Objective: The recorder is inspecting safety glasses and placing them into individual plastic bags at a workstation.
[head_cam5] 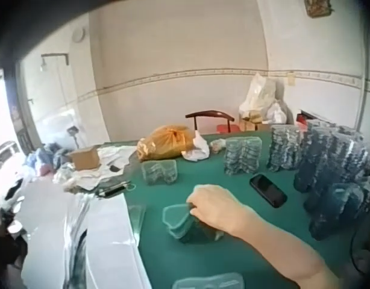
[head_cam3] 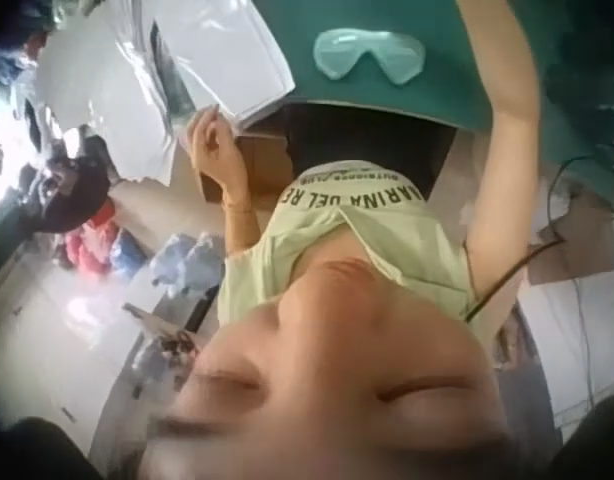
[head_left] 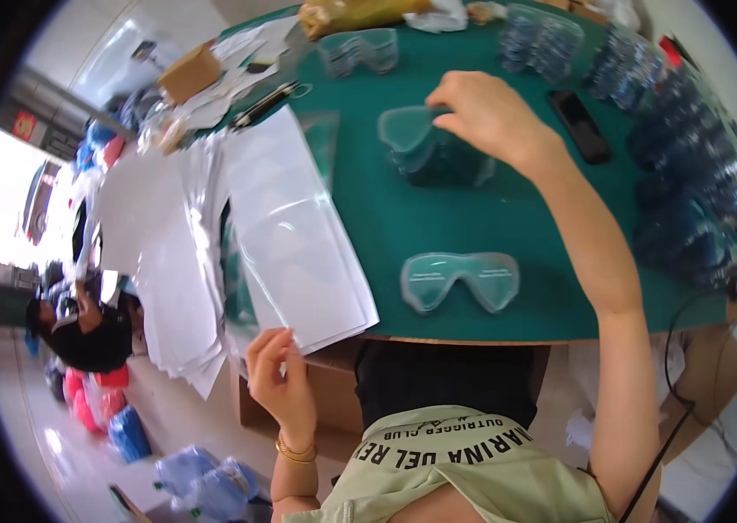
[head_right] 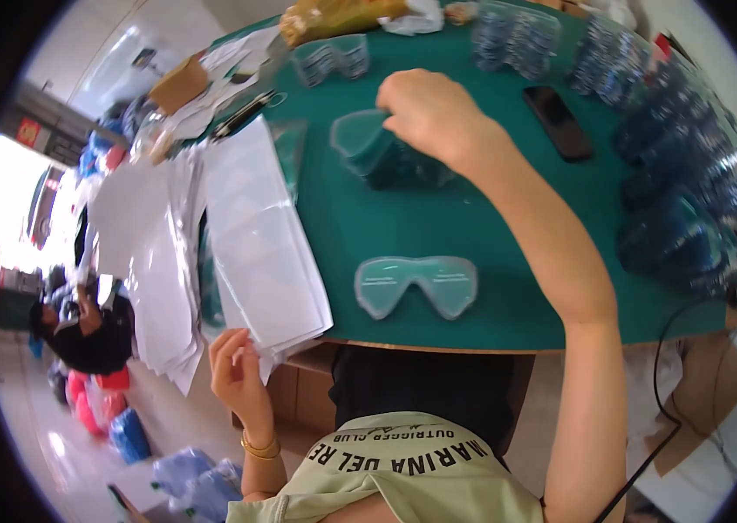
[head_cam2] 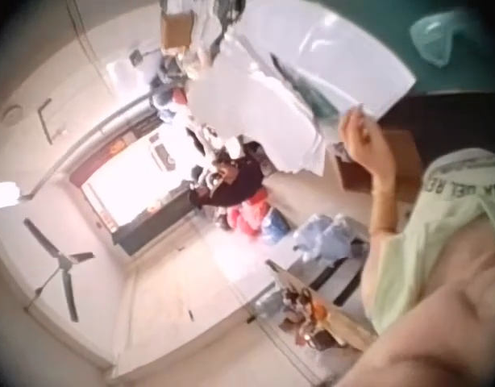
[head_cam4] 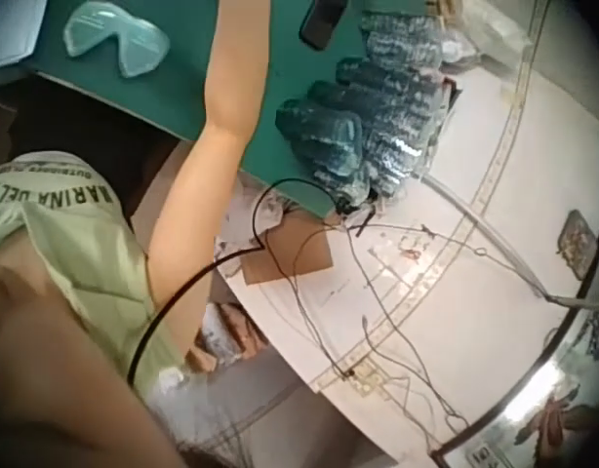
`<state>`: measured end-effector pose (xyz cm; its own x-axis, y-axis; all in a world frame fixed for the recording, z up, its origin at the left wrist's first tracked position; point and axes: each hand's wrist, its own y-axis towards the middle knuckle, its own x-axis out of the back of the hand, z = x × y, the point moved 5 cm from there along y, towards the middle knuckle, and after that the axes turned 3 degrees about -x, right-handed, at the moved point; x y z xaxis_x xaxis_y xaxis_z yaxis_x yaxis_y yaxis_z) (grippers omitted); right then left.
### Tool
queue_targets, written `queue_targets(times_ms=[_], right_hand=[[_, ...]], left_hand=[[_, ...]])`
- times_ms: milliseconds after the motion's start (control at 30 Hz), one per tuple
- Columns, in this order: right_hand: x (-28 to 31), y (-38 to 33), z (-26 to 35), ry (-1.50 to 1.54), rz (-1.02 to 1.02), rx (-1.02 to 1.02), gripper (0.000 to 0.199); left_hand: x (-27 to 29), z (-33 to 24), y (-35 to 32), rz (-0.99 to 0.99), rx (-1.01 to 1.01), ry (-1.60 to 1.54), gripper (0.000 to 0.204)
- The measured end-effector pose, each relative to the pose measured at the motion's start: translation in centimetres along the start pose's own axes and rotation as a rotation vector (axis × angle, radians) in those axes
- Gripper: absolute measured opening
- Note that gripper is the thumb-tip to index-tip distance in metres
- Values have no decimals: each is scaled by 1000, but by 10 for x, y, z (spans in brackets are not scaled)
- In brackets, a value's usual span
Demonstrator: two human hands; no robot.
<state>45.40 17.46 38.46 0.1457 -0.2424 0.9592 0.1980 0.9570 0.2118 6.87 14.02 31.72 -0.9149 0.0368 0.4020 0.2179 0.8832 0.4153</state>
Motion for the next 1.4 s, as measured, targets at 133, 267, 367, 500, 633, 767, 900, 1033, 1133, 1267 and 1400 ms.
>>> queue_targets(times_ms=[133,267,367,500,633,767,900,1033,1133,1267,1400], right_hand=[[4,9,0,75,13,-20,26],[4,17,0,124,68,-33,27],[19,5,13,113,-28,25,30],[26,-10,13,69,-71,28,30],[30,-20,10,78,-140,8,28],[41,-78,46,199,10,69,28],[6,-119,55,193,133,50,26],[-13,-132,62,218,170,37,24],[-20,-129,83,212,174,44,35],[-44,-124,160,445,189,317,44],[-93,-120,218,219,-11,420,57]], left_hand=[[47,33,-2,-144,150,128,13],[52,62,-1,-133,431,-140,10],[50,68,3,-80,543,-150,22],[41,69,4,60,588,-99,27],[31,69,5,141,560,-92,26],[32,66,11,147,453,-24,20],[33,59,12,103,519,-7,14],[35,58,16,114,403,16,5],[39,65,11,113,479,40,4],[36,76,8,60,480,-36,10],[39,60,17,75,484,-67,25]])
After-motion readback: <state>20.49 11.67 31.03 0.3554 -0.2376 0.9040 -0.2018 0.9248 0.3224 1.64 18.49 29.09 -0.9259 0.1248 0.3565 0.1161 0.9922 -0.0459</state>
